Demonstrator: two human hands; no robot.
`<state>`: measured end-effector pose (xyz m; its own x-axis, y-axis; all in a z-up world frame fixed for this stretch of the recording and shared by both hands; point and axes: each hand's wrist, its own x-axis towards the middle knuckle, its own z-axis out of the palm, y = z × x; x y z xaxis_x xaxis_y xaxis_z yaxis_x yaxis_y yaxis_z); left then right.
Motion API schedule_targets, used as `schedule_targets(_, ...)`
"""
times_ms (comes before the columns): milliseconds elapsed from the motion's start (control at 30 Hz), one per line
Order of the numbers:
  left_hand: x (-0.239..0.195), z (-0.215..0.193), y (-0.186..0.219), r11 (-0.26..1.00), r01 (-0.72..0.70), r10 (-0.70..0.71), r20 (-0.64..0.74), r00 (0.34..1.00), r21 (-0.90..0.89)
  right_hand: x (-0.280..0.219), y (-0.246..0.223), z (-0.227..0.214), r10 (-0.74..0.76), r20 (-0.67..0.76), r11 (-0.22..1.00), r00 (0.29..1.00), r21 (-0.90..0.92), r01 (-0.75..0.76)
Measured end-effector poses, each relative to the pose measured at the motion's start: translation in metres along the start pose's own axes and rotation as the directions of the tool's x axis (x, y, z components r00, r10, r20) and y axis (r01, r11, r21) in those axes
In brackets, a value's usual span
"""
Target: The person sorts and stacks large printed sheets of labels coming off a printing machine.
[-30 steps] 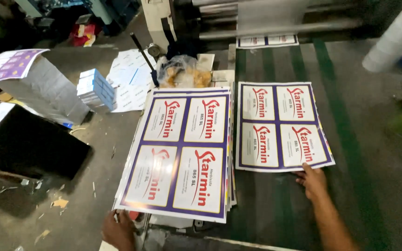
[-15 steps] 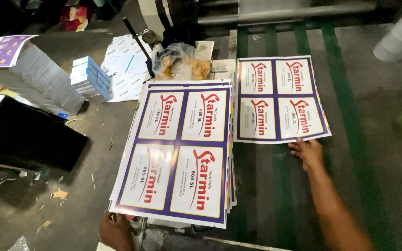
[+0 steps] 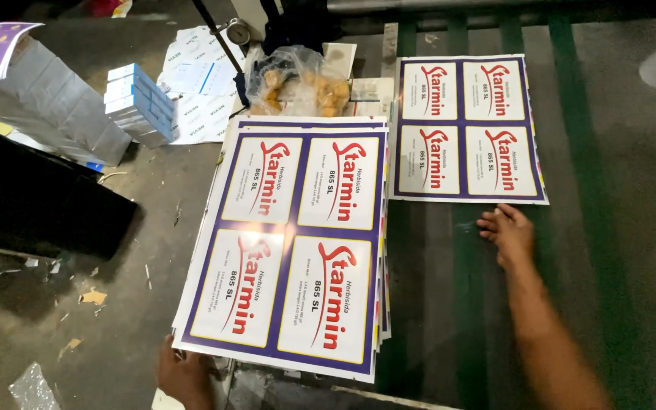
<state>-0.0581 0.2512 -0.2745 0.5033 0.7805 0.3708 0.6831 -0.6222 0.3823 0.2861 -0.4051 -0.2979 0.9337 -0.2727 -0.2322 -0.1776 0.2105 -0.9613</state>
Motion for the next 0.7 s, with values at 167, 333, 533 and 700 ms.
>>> schedule_targets(167,-0.002,0.002,-0.007,0.998,0.058,-0.058,0.024,0.998,-0.020,-0.013,-0.019,0.012,0.007,-0.062,0.999,0.998,-0.048,-0.010)
schedule_targets(333,-0.002,0.006,-0.015,0.998,-0.010,0.007,-0.038,0.999,-0.061,-0.010,-0.013,0.014,-0.032,-0.094,0.993,0.995,-0.116,0.021)
schedule_targets(533,-0.005,0.023,-0.034,0.997,-0.059,0.054,-0.079,0.995,-0.056,-0.038,-0.032,0.035,-0.114,-0.152,0.959,0.982,-0.277,0.068)
schedule_targets(700,0.000,0.007,-0.018,0.990,0.011,-0.020,-0.063,0.998,-0.140,-0.030,-0.015,0.026,-0.180,-0.123,0.950,0.976,-0.278,0.140)
